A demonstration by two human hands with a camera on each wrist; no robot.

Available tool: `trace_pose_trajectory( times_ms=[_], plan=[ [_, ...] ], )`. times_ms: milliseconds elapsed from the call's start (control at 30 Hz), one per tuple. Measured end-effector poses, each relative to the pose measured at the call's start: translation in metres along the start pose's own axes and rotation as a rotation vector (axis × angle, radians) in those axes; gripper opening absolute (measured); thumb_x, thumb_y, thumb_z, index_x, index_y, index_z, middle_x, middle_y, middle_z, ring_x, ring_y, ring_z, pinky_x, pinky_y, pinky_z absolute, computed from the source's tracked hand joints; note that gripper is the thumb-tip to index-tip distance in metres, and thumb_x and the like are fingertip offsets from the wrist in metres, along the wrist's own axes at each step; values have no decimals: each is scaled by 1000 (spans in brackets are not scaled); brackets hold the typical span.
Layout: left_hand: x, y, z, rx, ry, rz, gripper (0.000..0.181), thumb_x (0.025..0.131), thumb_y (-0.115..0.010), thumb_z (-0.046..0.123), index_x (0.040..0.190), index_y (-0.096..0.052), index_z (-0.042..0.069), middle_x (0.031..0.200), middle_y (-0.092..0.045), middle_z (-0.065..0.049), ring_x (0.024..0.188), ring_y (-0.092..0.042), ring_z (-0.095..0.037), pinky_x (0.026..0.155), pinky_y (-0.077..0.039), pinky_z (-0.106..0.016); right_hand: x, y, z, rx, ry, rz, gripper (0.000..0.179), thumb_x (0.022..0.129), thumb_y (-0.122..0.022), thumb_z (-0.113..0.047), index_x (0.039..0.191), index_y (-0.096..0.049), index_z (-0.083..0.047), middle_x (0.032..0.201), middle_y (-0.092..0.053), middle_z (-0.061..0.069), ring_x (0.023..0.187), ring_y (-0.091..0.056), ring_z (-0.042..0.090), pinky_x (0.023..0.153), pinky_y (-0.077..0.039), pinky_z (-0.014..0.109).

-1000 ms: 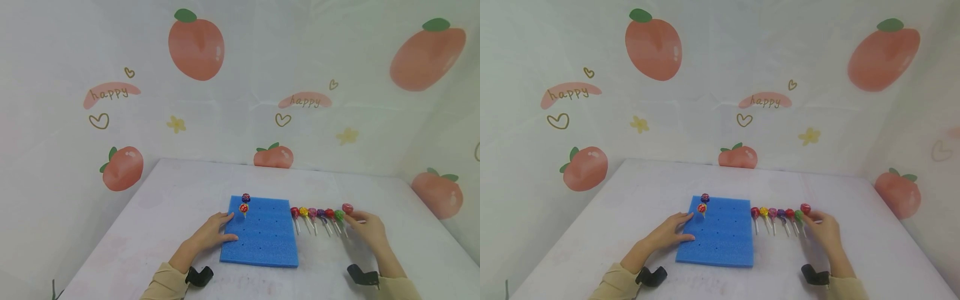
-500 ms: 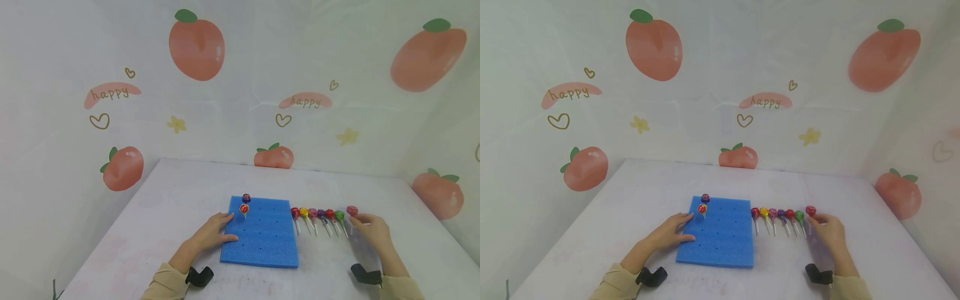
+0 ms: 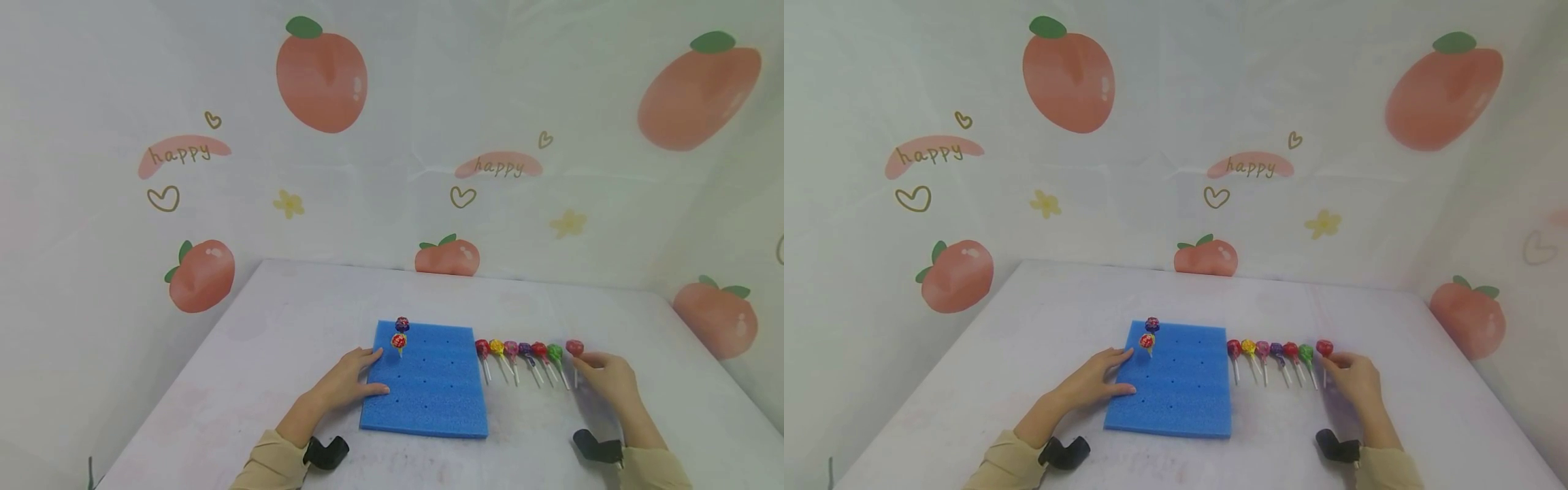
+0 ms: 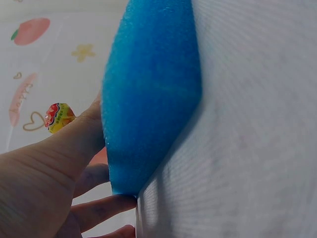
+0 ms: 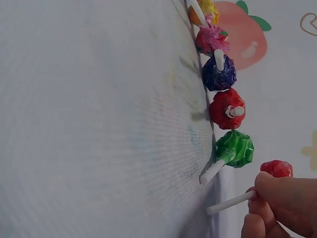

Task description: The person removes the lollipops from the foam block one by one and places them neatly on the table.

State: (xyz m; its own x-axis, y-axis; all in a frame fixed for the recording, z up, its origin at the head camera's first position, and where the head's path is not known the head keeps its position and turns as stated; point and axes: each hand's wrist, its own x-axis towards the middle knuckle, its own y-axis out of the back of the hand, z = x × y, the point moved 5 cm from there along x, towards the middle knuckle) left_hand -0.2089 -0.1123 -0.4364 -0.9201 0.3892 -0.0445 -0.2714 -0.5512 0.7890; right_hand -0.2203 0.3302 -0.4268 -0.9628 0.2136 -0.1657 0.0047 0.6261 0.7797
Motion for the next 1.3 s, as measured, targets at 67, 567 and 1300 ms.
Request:
trace_pose_trajectory(
  times_ms=[67, 567, 1300],
  plan=[
    [0, 0, 0, -2, 3, -1, 74, 82, -68, 41, 140, -41, 4, 145, -39, -23, 136, -31, -44, 109, -29, -58, 2, 0, 0, -3, 6, 2, 58, 92, -54, -38, 120, -53, 12, 121, -52, 35, 107, -50, 48, 83, -49, 52],
    [1, 0, 1, 9, -12, 5, 74, 82, -68, 40, 139, -42, 2, 143, -40, -23, 135, -32, -44, 108, -31, -58, 9, -1, -1, -35, 13, -32, 52, 92, -56, -32, 118, -55, 13, 112, -59, 33, 94, -57, 39, 80, -49, 49],
    [-2, 1, 4, 5, -1, 2, 75, 81, -69, 40, 140, -41, 2, 144, -40, -24, 136, -32, -44, 109, -30, -58, 13, -4, 0, -73, 33, -32, 44, 89, -58, -25, 109, -60, 14, 101, -64, 30, 82, -60, 28, 72, -50, 42]
  ],
)
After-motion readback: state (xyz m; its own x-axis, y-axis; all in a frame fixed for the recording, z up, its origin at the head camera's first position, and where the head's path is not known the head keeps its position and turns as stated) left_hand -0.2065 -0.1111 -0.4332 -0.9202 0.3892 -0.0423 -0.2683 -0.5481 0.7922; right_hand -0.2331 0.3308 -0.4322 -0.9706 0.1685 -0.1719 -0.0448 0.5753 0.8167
